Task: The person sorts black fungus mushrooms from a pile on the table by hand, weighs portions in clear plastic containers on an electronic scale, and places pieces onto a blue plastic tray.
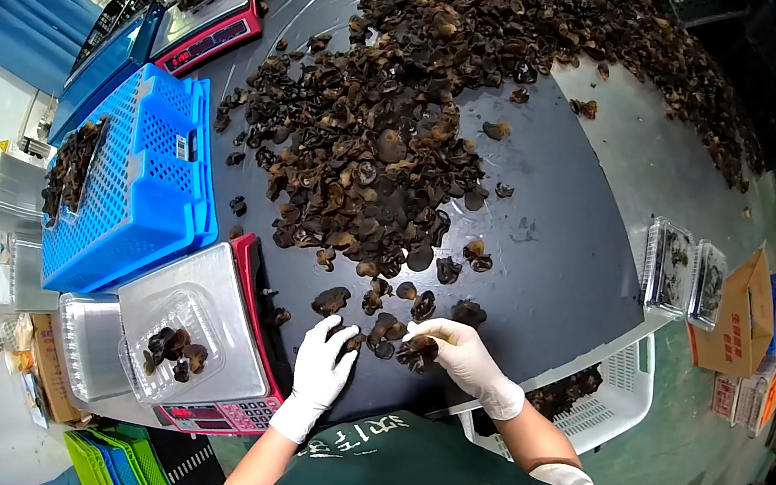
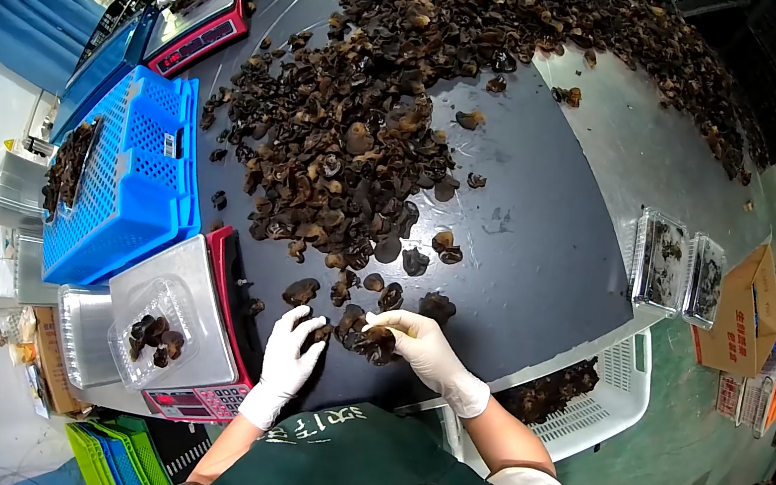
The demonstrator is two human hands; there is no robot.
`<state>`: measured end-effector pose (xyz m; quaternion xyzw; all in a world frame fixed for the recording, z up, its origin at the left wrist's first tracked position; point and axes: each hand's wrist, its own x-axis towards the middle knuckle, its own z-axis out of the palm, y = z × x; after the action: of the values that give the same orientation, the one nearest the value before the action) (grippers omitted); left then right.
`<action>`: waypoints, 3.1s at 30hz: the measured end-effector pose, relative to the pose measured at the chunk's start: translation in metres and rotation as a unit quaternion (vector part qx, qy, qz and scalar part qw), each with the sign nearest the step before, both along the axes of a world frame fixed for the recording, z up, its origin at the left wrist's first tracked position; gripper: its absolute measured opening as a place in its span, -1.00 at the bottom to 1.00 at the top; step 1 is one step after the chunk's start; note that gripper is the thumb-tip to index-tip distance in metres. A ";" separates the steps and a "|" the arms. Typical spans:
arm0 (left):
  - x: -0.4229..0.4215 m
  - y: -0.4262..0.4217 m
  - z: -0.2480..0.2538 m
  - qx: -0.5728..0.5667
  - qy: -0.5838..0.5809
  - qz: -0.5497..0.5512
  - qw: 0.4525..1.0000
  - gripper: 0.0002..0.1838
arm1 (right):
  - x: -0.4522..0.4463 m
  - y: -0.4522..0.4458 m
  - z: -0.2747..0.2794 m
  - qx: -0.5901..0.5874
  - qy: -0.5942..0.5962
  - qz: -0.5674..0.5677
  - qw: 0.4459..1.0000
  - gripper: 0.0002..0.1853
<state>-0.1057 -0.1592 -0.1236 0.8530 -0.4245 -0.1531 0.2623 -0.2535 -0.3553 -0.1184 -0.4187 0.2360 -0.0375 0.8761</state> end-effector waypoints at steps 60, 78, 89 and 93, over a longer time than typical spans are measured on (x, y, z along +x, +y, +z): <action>0.026 0.003 -0.004 -0.156 0.007 0.126 0.980 -0.59 | 0.039 -0.007 -0.001 -0.718 -0.124 0.065 0.681 -0.58; 0.035 -0.014 0.021 -0.356 0.547 0.277 0.705 -0.46 | -0.023 -0.046 -0.035 0.286 -0.132 -0.146 0.938 -0.76; 0.026 -0.004 0.022 -0.318 0.655 0.315 0.608 -0.80 | 0.003 -0.060 -0.023 0.148 -0.009 -0.202 0.968 -0.80; 0.027 -0.011 0.018 -0.243 0.514 0.257 0.782 -0.80 | 0.036 -0.050 -0.013 -0.427 0.059 -0.184 0.883 -0.64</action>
<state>-0.0787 -0.1700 -0.1059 0.6333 -0.0150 -0.3869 0.6700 -0.2177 -0.4050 -0.1316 -0.7029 0.3213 -0.2707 0.5740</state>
